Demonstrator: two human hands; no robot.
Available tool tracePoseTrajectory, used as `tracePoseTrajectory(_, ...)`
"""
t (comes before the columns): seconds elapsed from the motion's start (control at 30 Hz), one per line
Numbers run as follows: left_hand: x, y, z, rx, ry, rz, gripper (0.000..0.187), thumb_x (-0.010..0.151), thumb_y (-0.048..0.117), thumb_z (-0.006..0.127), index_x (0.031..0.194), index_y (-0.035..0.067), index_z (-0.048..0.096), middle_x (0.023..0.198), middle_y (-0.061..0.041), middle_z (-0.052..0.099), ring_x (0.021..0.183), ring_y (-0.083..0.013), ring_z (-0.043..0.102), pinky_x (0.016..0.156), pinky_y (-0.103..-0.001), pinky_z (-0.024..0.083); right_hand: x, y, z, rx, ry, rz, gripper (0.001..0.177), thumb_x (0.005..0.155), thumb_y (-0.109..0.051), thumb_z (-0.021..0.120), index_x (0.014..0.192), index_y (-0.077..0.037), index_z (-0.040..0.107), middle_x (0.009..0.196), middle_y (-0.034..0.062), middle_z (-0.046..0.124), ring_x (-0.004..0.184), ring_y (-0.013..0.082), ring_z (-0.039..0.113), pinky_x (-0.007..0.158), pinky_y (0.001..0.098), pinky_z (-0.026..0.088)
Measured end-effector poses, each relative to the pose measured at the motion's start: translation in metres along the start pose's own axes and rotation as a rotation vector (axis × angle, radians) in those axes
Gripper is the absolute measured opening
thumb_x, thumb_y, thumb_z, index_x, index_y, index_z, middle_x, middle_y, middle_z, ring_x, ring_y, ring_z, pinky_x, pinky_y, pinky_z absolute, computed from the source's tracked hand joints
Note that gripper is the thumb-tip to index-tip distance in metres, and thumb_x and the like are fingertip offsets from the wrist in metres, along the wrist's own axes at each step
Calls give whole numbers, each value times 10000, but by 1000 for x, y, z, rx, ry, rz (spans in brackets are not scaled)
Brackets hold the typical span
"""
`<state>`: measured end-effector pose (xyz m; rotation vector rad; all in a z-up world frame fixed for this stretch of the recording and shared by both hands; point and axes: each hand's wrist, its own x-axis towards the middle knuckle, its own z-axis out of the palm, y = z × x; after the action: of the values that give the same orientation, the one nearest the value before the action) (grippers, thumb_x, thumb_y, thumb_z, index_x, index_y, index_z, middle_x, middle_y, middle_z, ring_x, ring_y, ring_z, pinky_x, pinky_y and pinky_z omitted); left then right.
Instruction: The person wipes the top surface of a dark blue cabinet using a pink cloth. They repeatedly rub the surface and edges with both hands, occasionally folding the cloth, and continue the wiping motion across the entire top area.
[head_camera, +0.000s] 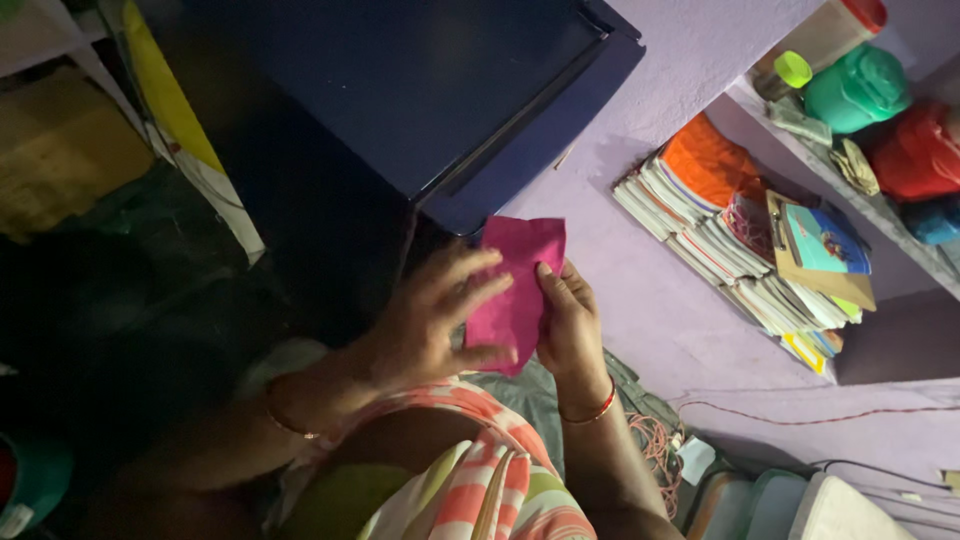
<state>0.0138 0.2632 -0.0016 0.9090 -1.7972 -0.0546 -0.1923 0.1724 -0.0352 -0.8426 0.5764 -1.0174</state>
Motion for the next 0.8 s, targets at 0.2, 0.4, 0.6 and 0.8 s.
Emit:
tracePoseTrajectory(0.2,-2,12,17,-44,-97,-38,1043,734,467,883,1497,-38,384,1529,-287,421,1432,-465,432,1196,-561,366,-15,-21,19,156,-231,41,595,1047,-417,461,1378,75,511,1336,201,647,1215,271,655,1054,400,518)
tracePoseTrajectory(0.4,-1,11,28,-237,-63,-235,922,784,135,857,1544,-40,365,1599,-277,416,1497,-404,441,1208,-435,421,-19,-25,-3,-80,-256,-21,430,1046,-126,653,1387,120,562,1336,223,650,1188,274,652,1054,403,512)
tracePoseTrajectory(0.6,0,3,43,-510,29,-385,547,976,35,553,1514,-38,483,1553,-243,544,1445,-285,535,1198,-357,436,-10,-13,-20,-211,-281,-183,364,1016,-111,799,1255,115,643,1375,147,639,1227,242,630,1088,404,515)
tracePoseTrajectory(0.8,-8,-12,53,-827,9,-590,429,1098,150,465,1472,-40,558,1376,-200,680,1237,-170,623,1098,-314,480,-9,-18,-4,-247,-338,-255,654,892,-254,803,1436,18,564,1347,85,661,1257,199,624,1118,377,486)
